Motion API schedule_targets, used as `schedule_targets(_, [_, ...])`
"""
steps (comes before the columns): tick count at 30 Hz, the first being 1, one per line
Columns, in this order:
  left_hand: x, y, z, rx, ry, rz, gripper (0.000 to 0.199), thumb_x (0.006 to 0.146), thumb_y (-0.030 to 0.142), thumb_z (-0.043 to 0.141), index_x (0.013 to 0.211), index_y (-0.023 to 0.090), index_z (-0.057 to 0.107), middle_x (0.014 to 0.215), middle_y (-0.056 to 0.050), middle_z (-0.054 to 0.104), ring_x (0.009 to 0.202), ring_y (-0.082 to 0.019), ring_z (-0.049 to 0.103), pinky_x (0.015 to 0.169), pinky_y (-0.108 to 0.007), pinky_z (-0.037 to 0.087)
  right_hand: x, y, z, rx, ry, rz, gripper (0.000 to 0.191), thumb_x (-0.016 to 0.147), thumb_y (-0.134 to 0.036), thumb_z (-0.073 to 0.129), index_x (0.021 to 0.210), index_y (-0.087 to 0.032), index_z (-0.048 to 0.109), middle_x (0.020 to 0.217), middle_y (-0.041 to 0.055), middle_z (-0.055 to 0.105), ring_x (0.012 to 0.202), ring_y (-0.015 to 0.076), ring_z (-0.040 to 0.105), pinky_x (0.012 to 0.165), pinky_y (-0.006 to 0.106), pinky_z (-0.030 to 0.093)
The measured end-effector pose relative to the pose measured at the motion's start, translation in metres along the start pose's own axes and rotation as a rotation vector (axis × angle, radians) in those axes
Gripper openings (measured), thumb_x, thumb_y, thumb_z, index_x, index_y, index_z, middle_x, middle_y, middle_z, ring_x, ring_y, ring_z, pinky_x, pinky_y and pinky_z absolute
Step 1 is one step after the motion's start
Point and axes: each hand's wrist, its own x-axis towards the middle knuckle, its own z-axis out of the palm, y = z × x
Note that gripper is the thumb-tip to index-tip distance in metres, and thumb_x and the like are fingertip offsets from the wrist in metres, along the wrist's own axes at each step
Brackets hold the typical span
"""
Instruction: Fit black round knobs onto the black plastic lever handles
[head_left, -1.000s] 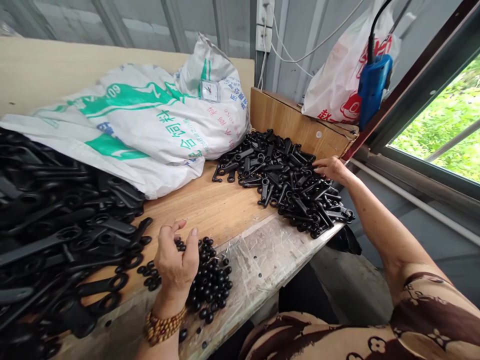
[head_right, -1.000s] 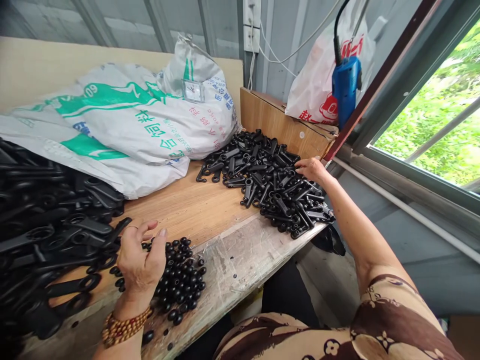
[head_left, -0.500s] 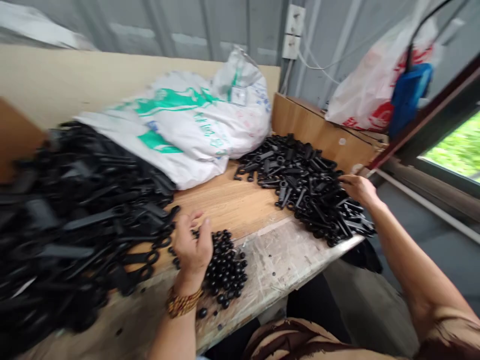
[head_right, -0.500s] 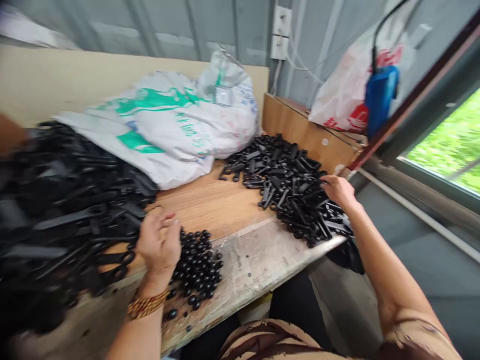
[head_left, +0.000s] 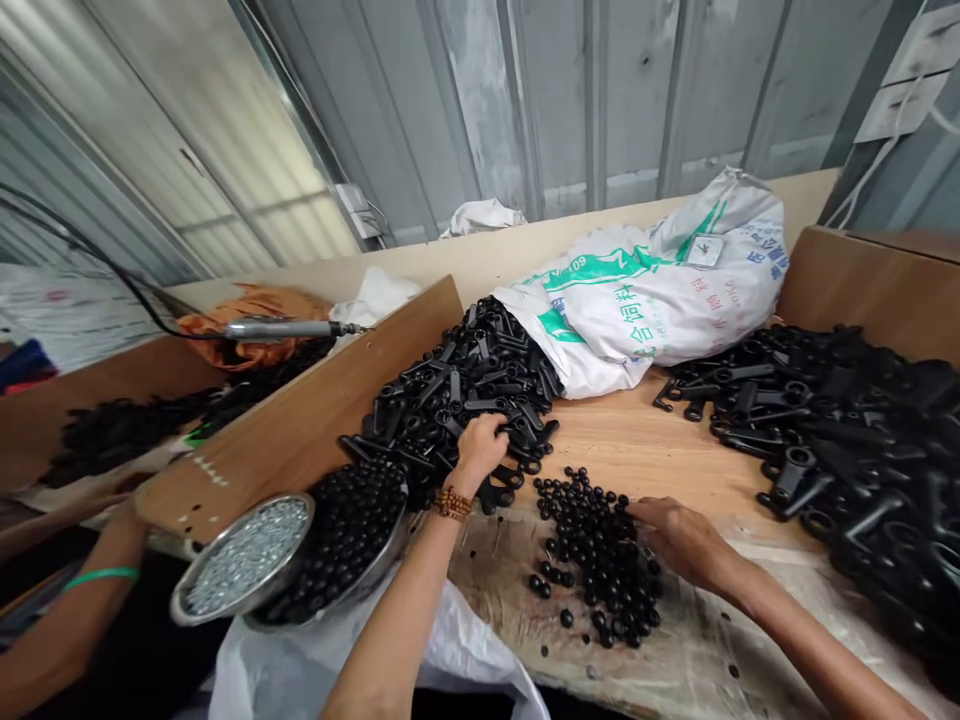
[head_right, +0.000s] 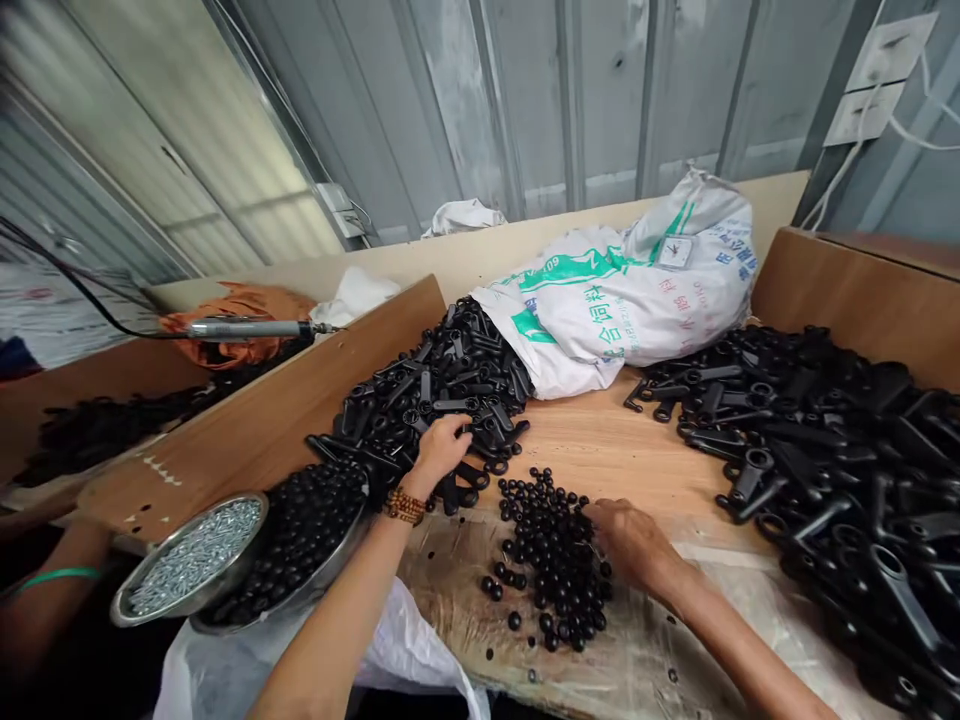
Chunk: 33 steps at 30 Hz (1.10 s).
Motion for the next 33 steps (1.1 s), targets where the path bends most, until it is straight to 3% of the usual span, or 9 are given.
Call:
schedule_targets(3, [-0.009, 0.013, 0.019, 0.107, -0.122, 0.176, 0.020, 0.074, 0.019, 0.053, 0.089, 0.021, 0.065, 0.094, -0.005, 0.065, 0.092, -0.021, 0.055, 0.083, -0.033, 0.043, 0.016, -0.007, 0.009, 0.015, -0.065, -0.034, 0.036, 0.071, -0.007, 0.046, 0.097, -0.020, 0.066, 0.097, 0.0073, 0.067, 0.093, 0.0239, 0.061, 0.080, 0.033, 0.046])
schedule_targets(6, [-0.008, 0.036, 0.047, 0.190, -0.201, 0.296, 0.020, 0.077, 0.025, 0.052, 0.093, 0.021, 0.063, 0.094, -0.006, 0.063, 0.094, -0.023, 0.051, 0.083, -0.037, 0.040, 0.016, 0.000, 0.024, 0.135, 0.023, -0.036, 0.035, 0.078, -0.013, 0.044, 0.106, -0.022, 0.063, 0.104, 0.0066, 0.067, 0.097, 0.0224, 0.061, 0.084, 0.033, 0.047])
schedule_targets(9, [0.004, 0.048, 0.073, 0.258, -0.239, 0.327, 0.030, 0.077, 0.024, 0.051, 0.105, 0.016, 0.058, 0.106, -0.012, 0.059, 0.106, -0.029, 0.044, 0.088, -0.046, 0.035, 0.009, 0.012, 0.041, 0.211, 0.175, -0.056, 0.034, 0.086, -0.023, 0.040, 0.113, -0.020, 0.060, 0.111, 0.0087, 0.064, 0.102, 0.0217, 0.060, 0.086, 0.034, 0.048])
schedule_targets(13, [0.014, 0.036, 0.089, 0.342, -0.267, 0.289, 0.038, 0.080, 0.017, 0.044, 0.116, 0.010, 0.050, 0.104, -0.017, 0.059, 0.113, -0.035, 0.037, 0.090, -0.058, 0.026, 0.000, 0.028, 0.050, 0.196, 0.253, -0.111, 0.035, 0.087, -0.030, 0.041, 0.114, -0.019, 0.060, 0.111, 0.0099, 0.064, 0.101, 0.0228, 0.061, 0.085, 0.036, 0.051])
schedule_targets(16, [0.007, 0.023, 0.081, 0.400, -0.290, 0.287, 0.036, 0.081, 0.013, 0.040, 0.116, 0.011, 0.050, 0.095, -0.016, 0.061, 0.114, -0.034, 0.036, 0.091, -0.058, 0.024, -0.001, 0.034, 0.048, 0.148, 0.244, -0.114, 0.034, 0.087, -0.031, 0.041, 0.113, -0.021, 0.061, 0.109, 0.0093, 0.065, 0.099, 0.0235, 0.062, 0.083, 0.036, 0.052])
schedule_targets(24, [-0.026, -0.011, 0.035, 0.464, -0.263, 0.315, 0.040, 0.084, 0.009, 0.032, 0.121, 0.011, 0.048, 0.092, -0.017, 0.062, 0.116, -0.034, 0.038, 0.094, -0.061, 0.020, 0.000, 0.027, 0.042, 0.107, 0.212, -0.129, 0.032, 0.087, -0.025, 0.037, 0.106, -0.022, 0.063, 0.107, 0.0077, 0.066, 0.093, 0.0221, 0.063, 0.077, 0.033, 0.054])
schedule_targets(29, [-0.028, -0.030, 0.016, 0.342, -0.232, 0.304, 0.041, 0.081, 0.007, 0.035, 0.116, 0.016, 0.054, 0.093, -0.013, 0.062, 0.114, -0.031, 0.041, 0.099, -0.061, 0.012, 0.002, 0.029, 0.044, 0.099, 0.234, -0.109, 0.032, 0.088, -0.026, 0.037, 0.108, -0.020, 0.061, 0.108, 0.0088, 0.065, 0.094, 0.0222, 0.063, 0.077, 0.031, 0.053])
schedule_targets(33, [-0.026, -0.028, 0.007, 0.144, -0.192, 0.239, 0.036, 0.077, 0.011, 0.044, 0.108, 0.020, 0.059, 0.085, -0.008, 0.065, 0.110, -0.029, 0.046, 0.101, -0.059, 0.013, 0.003, 0.031, 0.042, 0.078, 0.232, -0.064, 0.034, 0.090, -0.027, 0.035, 0.109, -0.017, 0.061, 0.107, 0.0110, 0.064, 0.093, 0.0226, 0.062, 0.077, 0.032, 0.051])
